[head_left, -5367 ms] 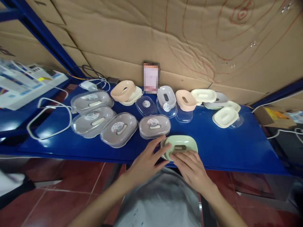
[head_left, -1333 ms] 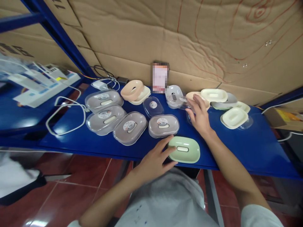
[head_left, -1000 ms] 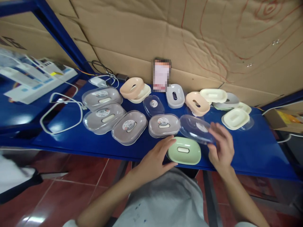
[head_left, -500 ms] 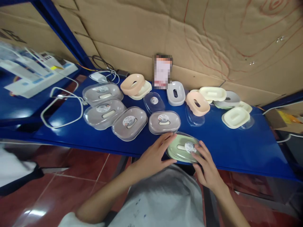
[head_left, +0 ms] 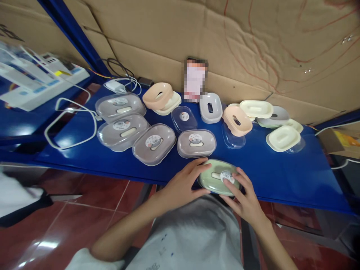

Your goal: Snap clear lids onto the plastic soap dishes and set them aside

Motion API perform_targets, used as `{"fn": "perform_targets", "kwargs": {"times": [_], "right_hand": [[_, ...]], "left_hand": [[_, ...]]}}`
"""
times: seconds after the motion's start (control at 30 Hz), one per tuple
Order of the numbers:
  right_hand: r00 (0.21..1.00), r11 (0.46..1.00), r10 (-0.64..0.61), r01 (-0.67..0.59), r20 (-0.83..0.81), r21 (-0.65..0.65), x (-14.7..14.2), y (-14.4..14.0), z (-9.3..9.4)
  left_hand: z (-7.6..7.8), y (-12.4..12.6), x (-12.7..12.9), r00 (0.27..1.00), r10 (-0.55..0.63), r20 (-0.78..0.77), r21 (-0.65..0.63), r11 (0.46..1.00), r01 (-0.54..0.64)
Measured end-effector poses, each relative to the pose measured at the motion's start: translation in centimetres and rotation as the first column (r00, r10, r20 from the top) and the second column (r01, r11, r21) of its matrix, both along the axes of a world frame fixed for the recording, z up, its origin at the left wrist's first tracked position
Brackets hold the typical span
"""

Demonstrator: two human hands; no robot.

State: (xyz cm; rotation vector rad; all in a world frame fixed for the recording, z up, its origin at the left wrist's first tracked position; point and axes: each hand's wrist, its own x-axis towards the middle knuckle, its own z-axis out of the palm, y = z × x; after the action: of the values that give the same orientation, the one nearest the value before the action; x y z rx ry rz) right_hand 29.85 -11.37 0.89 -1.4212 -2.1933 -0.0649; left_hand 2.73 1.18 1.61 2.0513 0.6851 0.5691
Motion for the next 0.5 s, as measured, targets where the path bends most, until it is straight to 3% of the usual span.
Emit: {"fn": "perform_targets", "kwargs": {"times": [0.27,0.37,0.5], "right_hand": [[0.989,0.991,-0.116,0.109,-0.093,-0.073,1.6,-1.1,0.6],[0.959,0.962,-0.274,0.273,-0.078,-0.019,4.5,-2.9,0.7],[0.871,0.868,-0.485,0.49,-0.082,0.078,10.2,-5.3,0.4]], "left_hand": [[0.3,-0.4,-0.2,0.998,-0.014,-0.055,0.02,1.0,0.015],[0.5,-0.6,-0.2,0.996,0.001,-0.086,0.04,0.999,0.002],[0.5,-0.7,0.0,0.994,-0.001,-0.107,0.062,0.998,0.007]]}}
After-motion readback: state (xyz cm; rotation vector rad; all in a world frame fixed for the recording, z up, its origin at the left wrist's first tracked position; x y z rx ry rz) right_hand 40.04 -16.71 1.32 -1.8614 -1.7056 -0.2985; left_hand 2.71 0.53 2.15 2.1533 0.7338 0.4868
